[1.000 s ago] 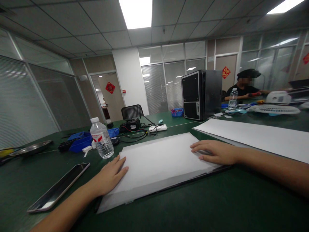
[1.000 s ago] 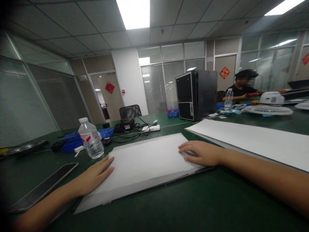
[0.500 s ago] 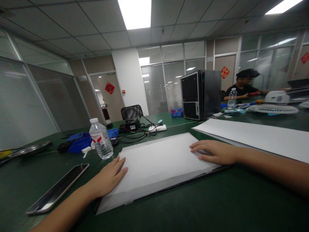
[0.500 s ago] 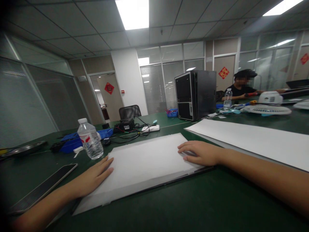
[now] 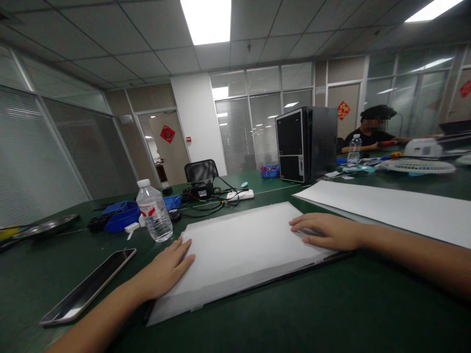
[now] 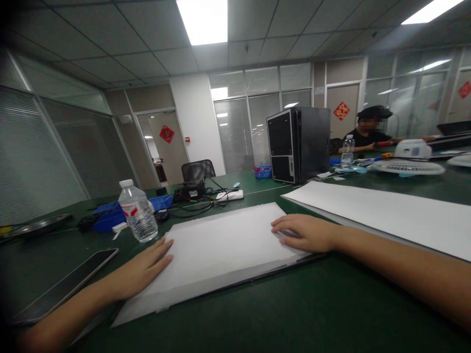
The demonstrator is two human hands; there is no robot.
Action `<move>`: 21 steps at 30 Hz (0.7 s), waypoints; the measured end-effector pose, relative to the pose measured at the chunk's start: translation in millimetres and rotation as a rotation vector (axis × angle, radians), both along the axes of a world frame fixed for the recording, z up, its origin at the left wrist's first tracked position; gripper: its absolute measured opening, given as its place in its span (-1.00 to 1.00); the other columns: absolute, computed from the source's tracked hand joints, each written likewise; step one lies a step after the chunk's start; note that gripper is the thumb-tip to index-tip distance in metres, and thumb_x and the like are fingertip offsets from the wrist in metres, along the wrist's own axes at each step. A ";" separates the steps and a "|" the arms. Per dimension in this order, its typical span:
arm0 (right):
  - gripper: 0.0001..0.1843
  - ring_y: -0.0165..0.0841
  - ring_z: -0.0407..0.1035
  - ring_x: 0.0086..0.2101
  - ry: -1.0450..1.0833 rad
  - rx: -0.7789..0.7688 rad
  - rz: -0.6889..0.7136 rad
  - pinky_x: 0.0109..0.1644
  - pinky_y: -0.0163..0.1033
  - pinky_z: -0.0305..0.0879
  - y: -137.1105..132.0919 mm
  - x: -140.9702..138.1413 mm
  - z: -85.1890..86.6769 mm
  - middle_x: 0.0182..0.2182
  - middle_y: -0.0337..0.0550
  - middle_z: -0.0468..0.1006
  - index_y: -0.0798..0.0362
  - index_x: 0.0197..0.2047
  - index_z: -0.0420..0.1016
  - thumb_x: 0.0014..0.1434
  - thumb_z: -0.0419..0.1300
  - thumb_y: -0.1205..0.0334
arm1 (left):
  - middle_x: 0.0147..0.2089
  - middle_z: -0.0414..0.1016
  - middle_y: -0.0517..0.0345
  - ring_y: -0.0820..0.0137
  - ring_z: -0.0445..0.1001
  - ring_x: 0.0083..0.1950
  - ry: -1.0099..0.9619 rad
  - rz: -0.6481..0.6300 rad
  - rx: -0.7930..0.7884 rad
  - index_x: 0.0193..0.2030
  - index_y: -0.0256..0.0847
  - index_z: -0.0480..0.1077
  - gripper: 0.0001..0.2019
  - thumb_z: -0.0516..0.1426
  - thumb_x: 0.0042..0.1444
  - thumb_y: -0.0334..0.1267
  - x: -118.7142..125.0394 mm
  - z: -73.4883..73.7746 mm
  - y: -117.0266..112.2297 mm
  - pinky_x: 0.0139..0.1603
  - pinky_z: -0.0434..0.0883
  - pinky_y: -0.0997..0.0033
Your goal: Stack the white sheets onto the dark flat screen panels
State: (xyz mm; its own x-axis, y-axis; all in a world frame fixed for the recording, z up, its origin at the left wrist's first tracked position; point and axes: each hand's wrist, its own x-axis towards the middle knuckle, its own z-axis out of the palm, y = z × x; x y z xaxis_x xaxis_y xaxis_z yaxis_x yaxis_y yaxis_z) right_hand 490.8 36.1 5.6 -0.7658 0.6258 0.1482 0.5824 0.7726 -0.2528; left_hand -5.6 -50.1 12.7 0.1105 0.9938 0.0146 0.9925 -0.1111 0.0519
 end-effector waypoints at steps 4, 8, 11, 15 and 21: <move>-0.44 -0.08 0.24 0.26 0.039 -0.007 0.008 0.38 0.09 0.15 -0.6 0.5 0.1 0.30 -0.10 0.35 -0.13 0.33 0.41 0.38 0.11 -0.18 | 0.56 -0.07 -0.24 0.05 -0.02 0.55 0.003 0.007 -0.023 0.51 -0.39 0.04 -0.21 -0.20 0.36 0.19 2.4 2.6 -2.0 0.52 -0.01 -0.03; -0.44 -0.06 0.26 0.25 0.043 0.014 0.005 0.36 0.10 0.17 -1.6 0.1 -0.5 0.29 -0.09 0.37 -0.12 0.31 0.43 0.38 0.10 -0.20 | 0.57 -0.08 -0.25 0.07 -0.03 0.56 0.005 0.006 -0.027 0.51 -0.39 0.04 -0.22 -0.19 0.37 0.18 4.5 3.9 -2.8 0.52 -0.01 -0.02; -0.41 -0.04 0.30 0.21 0.018 0.079 -0.055 0.33 0.13 0.20 -1.1 -1.0 -1.6 0.27 -0.03 0.39 -0.06 0.29 0.45 0.39 0.06 -0.21 | 0.57 -0.08 -0.23 0.07 -0.03 0.55 0.001 0.007 -0.018 0.51 -0.38 0.04 -0.22 -0.19 0.36 0.19 3.2 3.0 -2.2 0.52 -0.01 -0.01; -0.39 -0.04 0.38 0.11 -0.024 0.170 -0.211 0.23 0.12 0.29 9.4 4.5 -5.0 0.18 0.01 0.47 0.01 0.24 0.49 0.39 -0.01 -0.22 | 0.56 -0.05 -0.21 0.05 0.01 0.54 -0.013 0.009 -0.007 0.51 -0.35 0.07 -0.22 -0.18 0.36 0.20 0.7 2.0 -2.0 0.51 0.03 -0.03; -0.36 0.05 0.30 0.16 -0.148 0.311 -0.552 0.24 0.17 0.25 46.5 41.6 -15.7 0.21 0.11 0.42 0.05 0.21 0.51 0.31 0.02 -0.22 | 0.55 -0.02 -0.19 0.04 0.01 0.54 -0.019 -0.001 0.013 0.50 -0.35 0.09 -0.23 -0.16 0.36 0.18 -1.0 0.4 -0.8 0.51 0.05 -0.03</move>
State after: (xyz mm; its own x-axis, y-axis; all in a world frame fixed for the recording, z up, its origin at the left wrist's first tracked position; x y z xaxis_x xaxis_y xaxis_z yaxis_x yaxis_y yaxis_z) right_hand 532.4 82.6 -10.1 -0.3697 0.8782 0.3035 0.9264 0.3735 0.0478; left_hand -6.6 -50.9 13.2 0.1109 0.9934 0.0293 0.9912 -0.1127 0.0690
